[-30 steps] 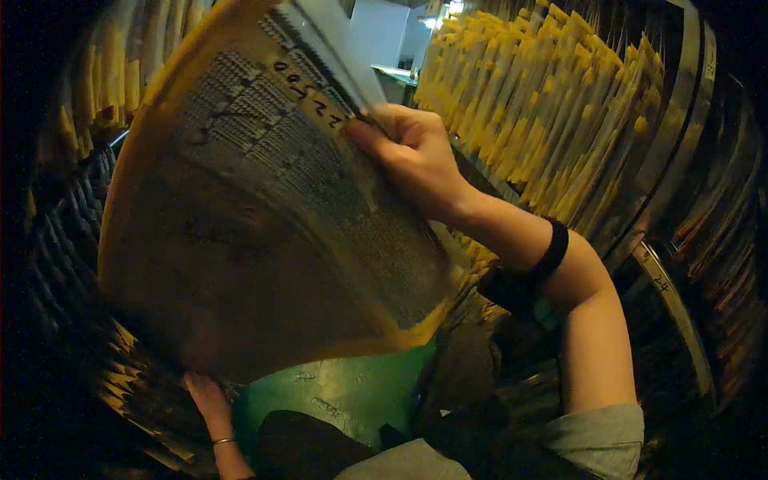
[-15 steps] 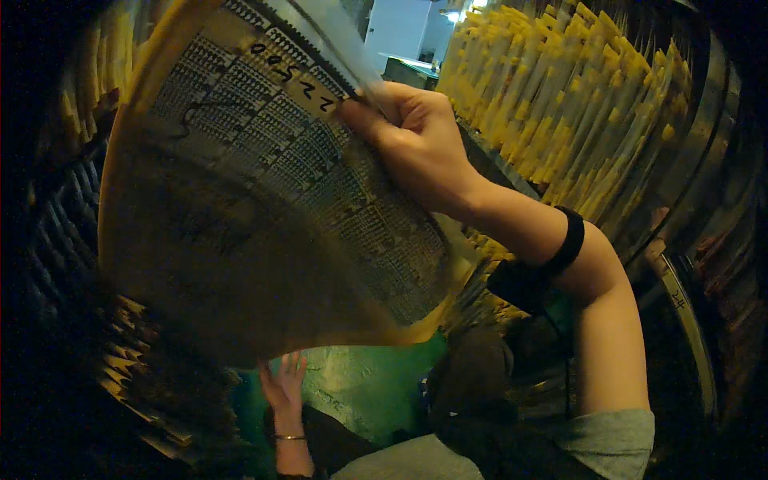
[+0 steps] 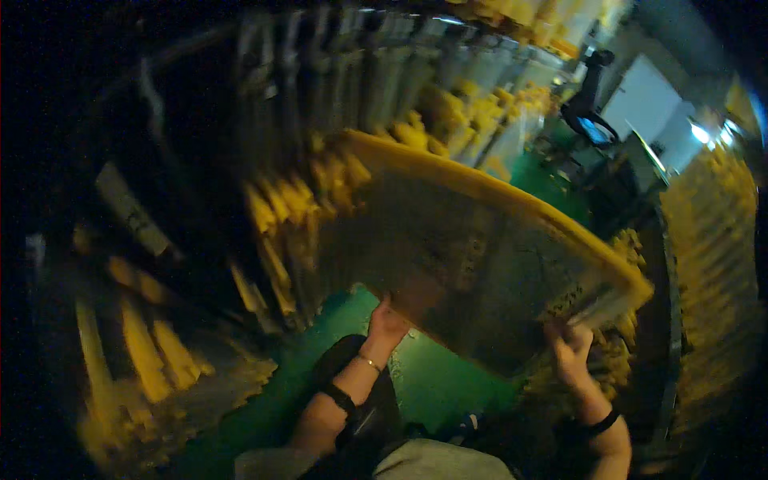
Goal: Picking up stencils or printed films from a light table and filing them into a hanging storage system.
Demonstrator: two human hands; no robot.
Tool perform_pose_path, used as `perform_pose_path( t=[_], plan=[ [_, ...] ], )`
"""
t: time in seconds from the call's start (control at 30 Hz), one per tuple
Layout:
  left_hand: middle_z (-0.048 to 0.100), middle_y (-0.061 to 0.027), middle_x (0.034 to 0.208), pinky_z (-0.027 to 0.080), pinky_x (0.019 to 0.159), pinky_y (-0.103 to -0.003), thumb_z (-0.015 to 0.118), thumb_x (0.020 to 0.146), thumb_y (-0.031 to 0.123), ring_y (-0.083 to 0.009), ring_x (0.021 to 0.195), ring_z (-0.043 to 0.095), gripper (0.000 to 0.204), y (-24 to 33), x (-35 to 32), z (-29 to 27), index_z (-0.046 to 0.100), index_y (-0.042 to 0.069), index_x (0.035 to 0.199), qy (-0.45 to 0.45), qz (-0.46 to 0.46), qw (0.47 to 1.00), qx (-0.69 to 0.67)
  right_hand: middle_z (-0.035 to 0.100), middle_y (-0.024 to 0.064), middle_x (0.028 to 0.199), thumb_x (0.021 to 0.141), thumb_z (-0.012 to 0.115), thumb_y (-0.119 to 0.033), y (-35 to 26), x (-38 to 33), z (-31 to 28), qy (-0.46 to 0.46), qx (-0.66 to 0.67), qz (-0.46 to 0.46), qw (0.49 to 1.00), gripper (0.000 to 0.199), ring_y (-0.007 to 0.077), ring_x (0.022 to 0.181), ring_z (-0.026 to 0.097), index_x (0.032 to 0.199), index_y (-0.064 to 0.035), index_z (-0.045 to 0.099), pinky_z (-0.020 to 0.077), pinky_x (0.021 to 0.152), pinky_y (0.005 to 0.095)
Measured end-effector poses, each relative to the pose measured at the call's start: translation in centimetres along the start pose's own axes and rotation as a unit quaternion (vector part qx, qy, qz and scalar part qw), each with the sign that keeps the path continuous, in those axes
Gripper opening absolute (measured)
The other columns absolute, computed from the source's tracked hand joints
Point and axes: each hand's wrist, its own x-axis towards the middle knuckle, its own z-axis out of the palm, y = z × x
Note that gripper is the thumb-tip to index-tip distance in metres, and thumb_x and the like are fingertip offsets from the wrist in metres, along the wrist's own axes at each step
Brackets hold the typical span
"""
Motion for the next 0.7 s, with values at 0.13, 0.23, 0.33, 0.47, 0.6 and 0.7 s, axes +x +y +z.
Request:
perform_pose_path(
  t=[0.13, 0.23, 0.33, 0.47, 0.6, 0.7],
  plan=[
    [0.051, -0.0078, 0.132, 0.031, 0.107, -0.043, 0.044, 0.097, 0.033, -0.0249, 0.121, 0.045, 0.04, 3.9, 0.1, 4.3, 0.051, 0.004, 0.124, 0.038, 0.126, 0.961, 0.244, 0.055, 0.0014, 0.066, 0.082, 0.06, 0.001, 2.3, 0.4, 5.2, 0.142, 0.099, -0.133, 0.976, 0.016, 0.0102, 0.061, 0.049, 0.066, 0.0009, 0.056, 0.0409, 0.059, 0.0255],
    [0.051, -0.0081, 0.131, 0.032, 0.106, -0.042, 0.044, 0.097, 0.033, -0.0246, 0.121, 0.046, 0.041, 6.7, 1.5, 4.2, 0.049, 0.004, 0.126, 0.011, 0.154, 0.969, 0.192, 0.055, 0.0007, 0.067, 0.083, 0.06, 0.0, 1.3, 1.5, 10.1, 0.186, 0.17, -0.089, 0.964, 0.018, 0.0099, 0.062, 0.049, 0.066, 0.0027, 0.055, 0.0413, 0.058, 0.0251],
    [0.051, -0.0092, 0.13, 0.034, 0.105, -0.041, 0.044, 0.097, 0.034, -0.0245, 0.121, 0.046, 0.042, 5.8, 1.8, -1.1, 0.048, 0.005, 0.127, -0.049, 0.055, 0.997, -0.014, 0.056, 0.0, 0.071, 0.085, 0.061, -0.001, -0.4, 2.7, 15.6, 0.134, 0.169, -0.087, 0.973, 0.014, 0.01, 0.063, 0.049, 0.071, 0.0024, 0.057, 0.0428, 0.058, 0.0255],
    [0.056, -0.0078, 0.123, 0.036, 0.102, -0.04, 0.048, 0.095, 0.036, -0.0251, 0.116, 0.049, 0.043, 2.2, 0.5, -2.9, 0.05, 0.006, 0.125, -0.015, 0.02, 0.997, 0.066, 0.063, 0.0024, 0.084, 0.085, 0.061, 0.002, -0.8, 2.6, 17.0, -0.084, 0.113, -0.032, 0.99, 0.002, 0.0092, 0.074, 0.056, 0.086, 0.0024, 0.063, 0.0459, 0.07, 0.0252],
    [0.058, -0.0064, 0.117, 0.038, 0.099, -0.039, 0.05, 0.094, 0.035, -0.0246, 0.11, 0.053, 0.041, 2.5, 0.4, 0.1, 0.051, 0.006, 0.124, 0.035, 0.057, 0.994, 0.091, 0.067, 0.0048, 0.081, 0.082, 0.064, 0.001, -4.3, 4.3, 18.8, 0.051, 0.318, -0.016, 0.946, 0.01, 0.0092, 0.071, 0.058, 0.091, 0.0025, 0.066, 0.0468, 0.065, 0.0251],
    [0.059, -0.0059, 0.116, 0.038, 0.1, -0.039, 0.051, 0.094, 0.032, -0.0234, 0.108, 0.053, 0.038, 3.0, 0.3, 2.1, 0.052, 0.007, 0.123, 0.036, 0.069, 0.994, 0.083, 0.068, 0.008, 0.09, 0.084, 0.062, 0.004, -4.9, 5.0, 17.9, 0.076, 0.32, -0.068, 0.942, 0.01, 0.0111, 0.08, 0.06, 0.093, 0.005, 0.064, 0.0479, 0.075, 0.0256]
  ],
)
